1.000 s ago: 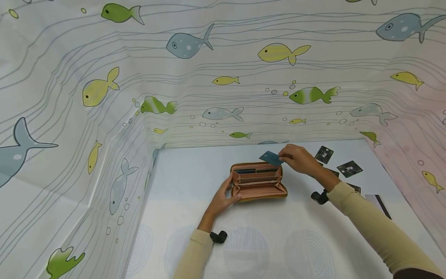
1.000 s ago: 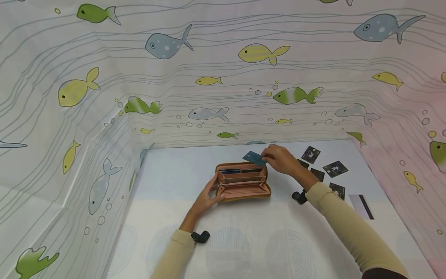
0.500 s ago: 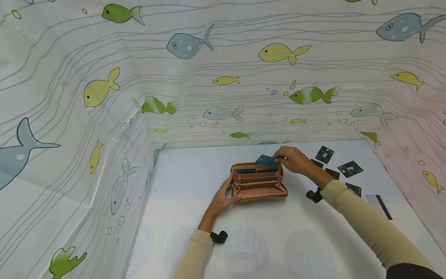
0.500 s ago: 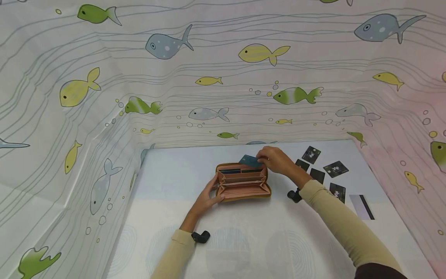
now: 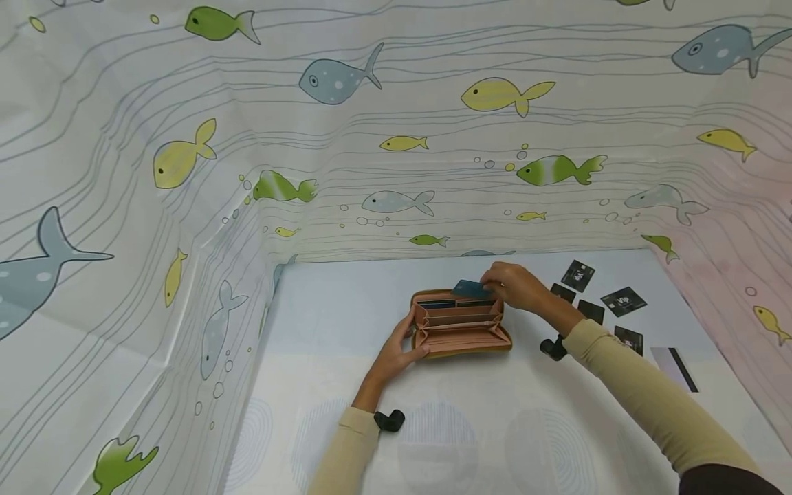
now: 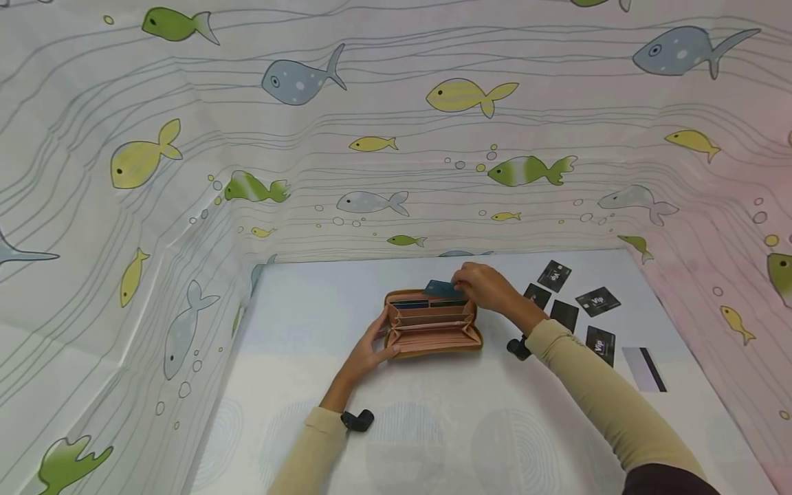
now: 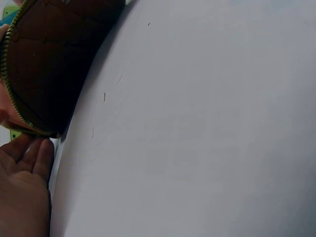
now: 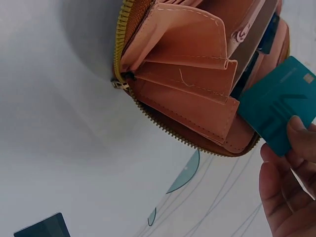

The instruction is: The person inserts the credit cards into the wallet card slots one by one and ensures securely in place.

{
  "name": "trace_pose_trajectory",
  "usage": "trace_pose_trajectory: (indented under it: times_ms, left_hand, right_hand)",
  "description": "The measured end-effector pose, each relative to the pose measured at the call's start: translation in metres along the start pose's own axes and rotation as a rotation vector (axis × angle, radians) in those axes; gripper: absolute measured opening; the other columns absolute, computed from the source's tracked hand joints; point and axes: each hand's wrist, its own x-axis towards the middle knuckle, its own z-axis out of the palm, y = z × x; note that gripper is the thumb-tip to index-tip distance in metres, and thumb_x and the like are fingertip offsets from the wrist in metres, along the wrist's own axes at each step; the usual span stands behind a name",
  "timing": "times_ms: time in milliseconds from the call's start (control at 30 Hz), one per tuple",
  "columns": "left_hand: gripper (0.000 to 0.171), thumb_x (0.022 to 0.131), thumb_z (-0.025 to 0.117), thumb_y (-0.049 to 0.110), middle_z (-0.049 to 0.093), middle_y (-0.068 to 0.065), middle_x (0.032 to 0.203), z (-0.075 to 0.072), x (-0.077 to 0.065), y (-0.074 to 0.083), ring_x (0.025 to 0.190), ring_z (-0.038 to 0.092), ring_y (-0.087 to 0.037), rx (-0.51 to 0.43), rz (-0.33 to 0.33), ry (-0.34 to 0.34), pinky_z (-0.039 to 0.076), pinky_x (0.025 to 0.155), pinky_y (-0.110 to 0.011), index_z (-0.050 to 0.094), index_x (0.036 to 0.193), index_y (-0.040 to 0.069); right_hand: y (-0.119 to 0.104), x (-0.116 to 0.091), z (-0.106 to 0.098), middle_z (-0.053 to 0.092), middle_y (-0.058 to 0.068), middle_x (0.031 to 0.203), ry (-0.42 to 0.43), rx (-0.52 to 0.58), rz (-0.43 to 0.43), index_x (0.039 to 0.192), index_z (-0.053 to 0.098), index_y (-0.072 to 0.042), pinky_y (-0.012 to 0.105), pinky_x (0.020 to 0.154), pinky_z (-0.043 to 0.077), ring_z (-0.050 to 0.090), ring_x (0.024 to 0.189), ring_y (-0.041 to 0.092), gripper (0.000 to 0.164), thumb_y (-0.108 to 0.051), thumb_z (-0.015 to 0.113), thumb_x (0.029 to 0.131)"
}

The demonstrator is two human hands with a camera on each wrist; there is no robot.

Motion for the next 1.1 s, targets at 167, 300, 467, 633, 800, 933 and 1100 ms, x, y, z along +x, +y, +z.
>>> trace_pose_trajectory:
  times_ms: [167,300,467,633,800,933,1100]
  left_hand:
    - [0.088,0.092,0.068,0.009,0.019,-0.022,0.164,-0.002,0.001,0.004,0.150,0.025,-0.040,0.015,-0.007,-0.019,0.034,0.114,-0.062,0.013,0.159,-0.003]
    - [0.088,0.092,0.069,0.010,0.018,-0.021,0.165,-0.003,0.000,0.004,0.151,0.025,-0.039,0.017,-0.019,-0.026,0.034,0.115,-0.060,0.012,0.159,-0.002]
    - [0.087,0.093,0.067,0.010,0.016,-0.022,0.165,-0.003,0.000,0.006,0.151,0.023,-0.038,0.027,-0.019,-0.044,0.033,0.116,-0.059,0.010,0.159,-0.003]
    - [0.088,0.092,0.067,0.006,0.017,-0.024,0.164,0.000,0.002,-0.004,0.149,0.025,-0.041,0.040,0.008,-0.023,0.034,0.114,-0.061,0.011,0.158,-0.003]
    - [0.089,0.092,0.069,0.010,0.020,-0.013,0.166,0.007,0.003,-0.031,0.151,0.027,-0.032,0.046,-0.009,0.021,0.035,0.115,-0.056,0.013,0.161,0.012]
    - [0.091,0.092,0.071,0.021,0.021,-0.008,0.167,0.006,0.003,-0.037,0.151,0.028,-0.028,0.049,-0.011,0.024,0.037,0.116,-0.049,0.013,0.162,0.018]
    - [0.091,0.093,0.071,0.030,0.019,-0.003,0.167,0.005,0.003,-0.038,0.152,0.026,-0.024,0.041,-0.014,0.011,0.036,0.117,-0.047,0.012,0.162,0.022]
  right_hand:
    - [0.002,-0.001,0.003,0.068,0.004,0.088,-0.019,-0.027,0.006,0.103,0.076,-0.002,0.031,0.067,0.056,0.065,0.076,0.012,0.013,-0.005,0.071,0.092]
    - [0.004,-0.003,0.005,0.064,0.002,0.086,-0.045,-0.044,0.017,0.106,0.077,-0.002,0.028,0.065,0.054,0.065,0.073,0.009,0.015,-0.004,0.070,0.092]
    - [0.005,-0.005,0.005,0.060,0.000,0.084,-0.043,-0.049,-0.007,0.108,0.077,-0.002,0.026,0.063,0.049,0.062,0.075,0.010,0.018,-0.004,0.069,0.092]
    - [0.008,-0.006,0.005,0.060,0.001,0.085,-0.042,-0.073,-0.030,0.111,0.077,-0.003,0.027,0.064,0.049,0.058,0.076,0.010,0.020,-0.002,0.069,0.092]
    - [0.009,-0.007,0.005,0.061,0.002,0.086,-0.029,-0.092,-0.053,0.110,0.077,-0.002,0.029,0.065,0.052,0.061,0.077,0.012,0.021,0.000,0.069,0.091]
    - [0.009,-0.006,0.006,0.060,0.002,0.086,-0.019,-0.114,-0.079,0.109,0.077,-0.002,0.029,0.064,0.052,0.062,0.078,0.013,0.020,0.001,0.070,0.090]
    - [0.007,-0.005,0.008,0.060,0.002,0.086,-0.021,-0.148,-0.091,0.108,0.078,-0.003,0.029,0.064,0.053,0.062,0.078,0.013,0.020,-0.001,0.072,0.089]
